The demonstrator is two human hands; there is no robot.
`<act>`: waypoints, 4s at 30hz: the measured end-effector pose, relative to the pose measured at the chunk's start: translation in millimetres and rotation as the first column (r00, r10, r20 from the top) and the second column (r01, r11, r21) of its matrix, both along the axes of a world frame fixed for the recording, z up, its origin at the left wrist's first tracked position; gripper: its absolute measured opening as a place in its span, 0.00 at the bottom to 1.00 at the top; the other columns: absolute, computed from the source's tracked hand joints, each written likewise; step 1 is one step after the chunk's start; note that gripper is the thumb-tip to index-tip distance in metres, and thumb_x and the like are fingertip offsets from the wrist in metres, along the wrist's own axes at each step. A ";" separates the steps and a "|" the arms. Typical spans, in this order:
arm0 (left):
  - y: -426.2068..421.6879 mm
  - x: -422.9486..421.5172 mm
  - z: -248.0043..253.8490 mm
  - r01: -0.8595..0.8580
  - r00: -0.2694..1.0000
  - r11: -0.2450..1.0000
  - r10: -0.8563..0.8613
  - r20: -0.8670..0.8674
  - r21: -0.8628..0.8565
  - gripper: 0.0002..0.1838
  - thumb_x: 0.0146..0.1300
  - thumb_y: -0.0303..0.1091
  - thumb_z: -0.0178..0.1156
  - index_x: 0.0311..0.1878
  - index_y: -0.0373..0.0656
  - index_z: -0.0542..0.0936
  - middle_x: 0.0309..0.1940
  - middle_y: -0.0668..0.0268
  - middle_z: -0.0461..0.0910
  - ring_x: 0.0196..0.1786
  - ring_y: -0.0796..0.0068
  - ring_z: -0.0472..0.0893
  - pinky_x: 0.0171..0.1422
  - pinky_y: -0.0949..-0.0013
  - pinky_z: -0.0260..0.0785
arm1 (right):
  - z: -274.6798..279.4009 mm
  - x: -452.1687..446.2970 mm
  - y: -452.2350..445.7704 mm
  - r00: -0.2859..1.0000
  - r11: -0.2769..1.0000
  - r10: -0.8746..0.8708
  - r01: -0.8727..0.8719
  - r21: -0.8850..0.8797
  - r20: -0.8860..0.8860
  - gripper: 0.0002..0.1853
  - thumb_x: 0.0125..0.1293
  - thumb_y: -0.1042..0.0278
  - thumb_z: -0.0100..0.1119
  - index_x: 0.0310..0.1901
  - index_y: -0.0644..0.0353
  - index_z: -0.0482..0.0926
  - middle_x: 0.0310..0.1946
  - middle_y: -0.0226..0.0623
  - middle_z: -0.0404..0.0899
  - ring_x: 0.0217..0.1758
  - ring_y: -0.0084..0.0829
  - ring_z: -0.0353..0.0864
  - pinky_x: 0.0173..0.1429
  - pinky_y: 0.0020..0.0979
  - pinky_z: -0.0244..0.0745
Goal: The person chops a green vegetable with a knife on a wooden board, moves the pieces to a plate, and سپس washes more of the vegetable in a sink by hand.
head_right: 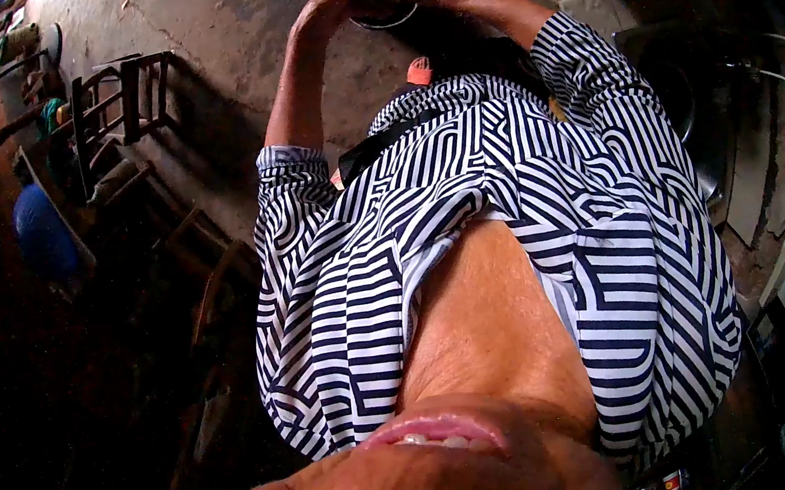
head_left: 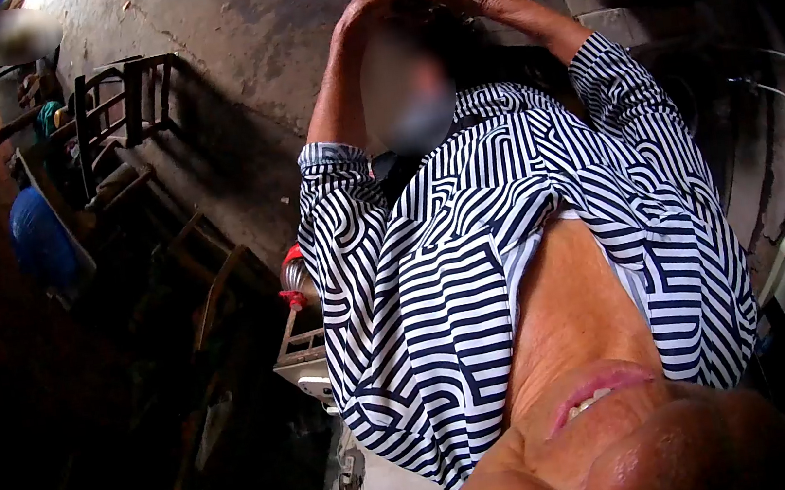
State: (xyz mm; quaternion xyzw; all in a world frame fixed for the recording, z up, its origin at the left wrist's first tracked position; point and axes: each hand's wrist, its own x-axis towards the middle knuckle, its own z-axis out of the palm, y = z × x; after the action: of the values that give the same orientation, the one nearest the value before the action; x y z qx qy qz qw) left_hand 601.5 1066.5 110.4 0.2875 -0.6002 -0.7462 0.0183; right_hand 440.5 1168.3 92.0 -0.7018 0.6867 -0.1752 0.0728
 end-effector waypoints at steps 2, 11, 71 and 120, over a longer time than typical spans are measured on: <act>12.9 3.7 21.5 -0.134 0.989 0.984 0.140 -0.043 0.117 0.09 0.58 0.31 0.60 0.39 0.35 0.81 0.30 0.68 0.81 0.28 0.75 0.79 0.29 0.73 0.71 | 1.7 5.0 -6.7 0.996 0.998 -0.057 0.058 -0.021 0.065 0.10 0.54 0.65 0.57 0.36 0.61 0.75 0.27 0.49 0.78 0.34 0.55 0.81 0.38 0.49 0.77; 4.1 16.4 -2.5 -0.039 0.988 0.965 0.075 0.135 -0.258 0.09 0.54 0.29 0.64 0.36 0.33 0.83 0.28 0.65 0.83 0.31 0.69 0.84 0.33 0.66 0.77 | -9.8 -10.8 -40.0 0.916 0.919 -0.381 0.360 0.162 0.126 0.12 0.54 0.61 0.59 0.32 0.62 0.80 0.29 0.51 0.81 0.35 0.48 0.84 0.38 0.47 0.77; 14.8 -14.0 -43.1 -0.303 0.906 0.415 0.404 -0.125 -0.858 0.15 0.49 0.36 0.69 0.39 0.40 0.82 0.28 0.54 0.84 0.32 0.61 0.85 0.36 0.62 0.76 | -38.8 10.5 -30.4 0.687 0.846 -0.533 0.439 0.303 0.494 0.14 0.56 0.57 0.61 0.28 0.61 0.83 0.22 0.47 0.81 0.25 0.41 0.82 0.32 0.44 0.75; 38.0 -30.0 20.0 -0.529 0.848 0.832 0.510 -0.147 -0.168 0.14 0.48 0.33 0.72 0.36 0.36 0.81 0.28 0.66 0.82 0.31 0.78 0.77 0.34 0.67 0.72 | -40.4 1.8 -28.8 0.379 0.856 -0.318 0.509 0.091 0.869 0.12 0.65 0.65 0.64 0.46 0.62 0.83 0.41 0.28 0.84 0.45 0.20 0.80 0.52 0.25 0.75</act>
State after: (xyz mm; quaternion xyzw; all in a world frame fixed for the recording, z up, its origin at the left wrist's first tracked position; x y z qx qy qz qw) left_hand 571.5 1104.4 130.4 0.4000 -0.5703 -0.6612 0.2785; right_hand 442.3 1139.5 51.5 -0.3264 0.6892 -0.5780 0.2904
